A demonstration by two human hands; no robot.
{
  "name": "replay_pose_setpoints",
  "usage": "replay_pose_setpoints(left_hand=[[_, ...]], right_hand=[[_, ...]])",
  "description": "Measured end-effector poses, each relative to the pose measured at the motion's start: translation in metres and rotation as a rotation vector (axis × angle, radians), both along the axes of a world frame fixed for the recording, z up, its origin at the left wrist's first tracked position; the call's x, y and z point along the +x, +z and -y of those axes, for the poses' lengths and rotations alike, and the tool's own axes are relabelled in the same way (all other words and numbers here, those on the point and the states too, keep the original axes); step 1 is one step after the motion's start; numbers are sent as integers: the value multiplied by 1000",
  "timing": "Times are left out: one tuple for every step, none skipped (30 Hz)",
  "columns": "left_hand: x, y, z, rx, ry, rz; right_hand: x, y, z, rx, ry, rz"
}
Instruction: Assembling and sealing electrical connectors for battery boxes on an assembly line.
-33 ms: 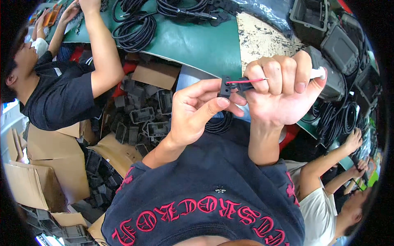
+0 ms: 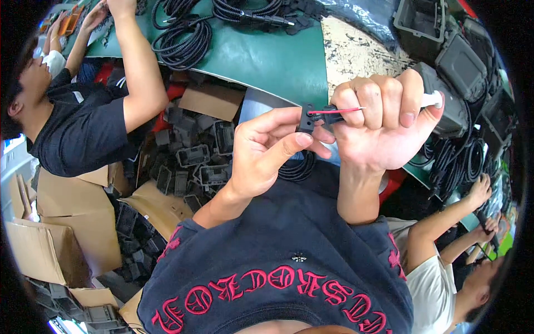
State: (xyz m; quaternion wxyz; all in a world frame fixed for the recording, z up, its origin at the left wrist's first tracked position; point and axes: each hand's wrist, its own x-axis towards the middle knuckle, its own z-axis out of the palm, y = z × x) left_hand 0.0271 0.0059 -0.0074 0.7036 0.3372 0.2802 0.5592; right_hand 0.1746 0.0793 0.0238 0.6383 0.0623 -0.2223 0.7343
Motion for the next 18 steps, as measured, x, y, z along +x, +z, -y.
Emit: replay_pose_setpoints(left_hand=[[0,0,0,7,0,-7],[-1,-1,0,3,1,-8],[-1,-2,-1,17,-19,-4],[-2,-2,-1,32,-39,1],[-3,-2,0,28,-39,1],[-4,-1,1,29,-61,28],[-5,-1,1,31,-83,56],[-6,-1,0,27,-82,55],[-7,-1,0,27,-101,49],[-7,-1,-1,26,-119,42],[-7,-1,0,23,-117,42],[-7,-1,0,25,-117,43],[-7,-2,1,28,-116,45],[-6,-1,1,26,-114,45],[-6,0,2,25,-99,60],[-5,1,2,23,-83,75],[-4,1,2,24,-82,75],[-4,1,2,26,-39,90]], right_hand=[[0,0,0,28,12,13],[1,-1,-1,24,13,12],[2,0,-1,19,16,19],[3,0,-1,13,19,26],[4,0,-1,9,19,26],[4,-1,-2,14,32,25],[4,-1,-3,19,46,23],[3,-2,-4,15,47,22],[3,-1,-4,18,47,17],[2,-1,-4,20,48,11],[1,-1,-4,17,49,10],[-1,-1,-4,18,57,2],[-2,-1,-4,18,66,-7],[-1,-1,-4,17,67,-8],[0,-1,-3,9,56,-3],[0,0,-3,2,45,1],[0,1,-2,2,45,1],[0,2,-1,-19,39,-3]])
